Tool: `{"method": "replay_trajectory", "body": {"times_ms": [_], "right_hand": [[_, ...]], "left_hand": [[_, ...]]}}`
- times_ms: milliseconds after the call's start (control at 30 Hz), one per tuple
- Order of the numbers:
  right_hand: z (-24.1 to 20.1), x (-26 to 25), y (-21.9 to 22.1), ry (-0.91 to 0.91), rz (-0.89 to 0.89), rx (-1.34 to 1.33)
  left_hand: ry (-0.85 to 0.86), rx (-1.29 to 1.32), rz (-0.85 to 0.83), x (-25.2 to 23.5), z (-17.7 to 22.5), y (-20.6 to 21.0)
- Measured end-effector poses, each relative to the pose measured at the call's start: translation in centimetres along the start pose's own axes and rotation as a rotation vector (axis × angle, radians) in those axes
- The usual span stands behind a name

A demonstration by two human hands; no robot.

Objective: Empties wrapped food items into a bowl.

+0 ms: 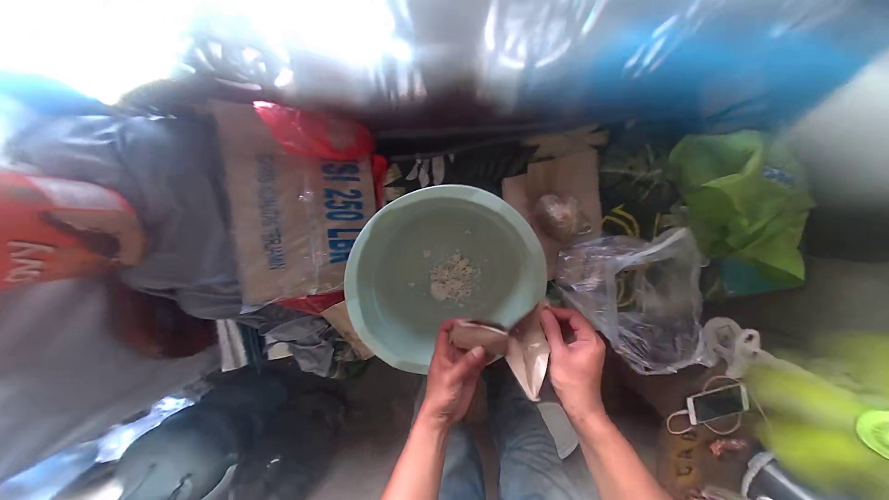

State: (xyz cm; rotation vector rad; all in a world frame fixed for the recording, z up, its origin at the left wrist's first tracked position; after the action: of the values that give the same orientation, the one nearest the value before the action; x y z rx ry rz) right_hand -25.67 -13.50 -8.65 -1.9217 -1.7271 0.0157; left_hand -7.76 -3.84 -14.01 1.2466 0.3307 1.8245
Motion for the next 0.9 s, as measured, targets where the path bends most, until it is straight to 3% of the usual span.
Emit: {"method": "replay_trajectory", "body": {"times_ms": [67, 133, 233, 433, 500, 633, 767, 900], "right_hand": [[1.0, 0.6, 1.8, 0.112, -0.046, -0.019], [0.9, 1.9, 3.4, 0.090, -0.160, -0.020], [-0.5, 3.9, 4.9, -0.131, -0.316, 0.118], [-5.2, 6.2, 6.9, -0.659, -0.386, 0.692], [-6.0, 6.7, 8.0, -0.758, -0.440, 0.774], [-6.1, 6.8, 10.1, -0.690, -0.592, 0.749], [-6.0, 6.7, 11.3, -0.743, -0.417, 0.615], [-8.1, 6.4, 12.5, -0.738, -0.420, 0.481]], "left_hand": [[0.037, 0.133, 0.110, 0.3, 0.8, -2.2], [0.068, 0.168, 0.141, 0.2, 1.5, -3.4], [0.071, 0.137, 0.121, 0.0, 2.3, -4.5], [0.048, 0.225, 0.155, 0.0, 2.9, -6.3], [0.058, 0.218, 0.137, 0.0, 3.4, -6.3], [0.020, 0.161, 0.208, -0.4, 4.2, -6.7], [-0.040, 0.063, 0.287, -0.6, 4.9, -6.6], [-0.098, 0.108, 0.336, 0.3, 4.8, -6.9]]}}
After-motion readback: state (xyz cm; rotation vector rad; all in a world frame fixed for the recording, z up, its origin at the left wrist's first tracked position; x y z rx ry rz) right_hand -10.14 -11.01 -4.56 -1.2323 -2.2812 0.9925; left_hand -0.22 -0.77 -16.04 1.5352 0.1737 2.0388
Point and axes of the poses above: each hand's wrist, its own x-axis away from the middle knuckle, its own y-axis out of the palm, z = x × y, the point moved 7 cm from there along -x, towards the middle knuckle, and after that the axes turned 1 degree about z, right-handed, at the moved point
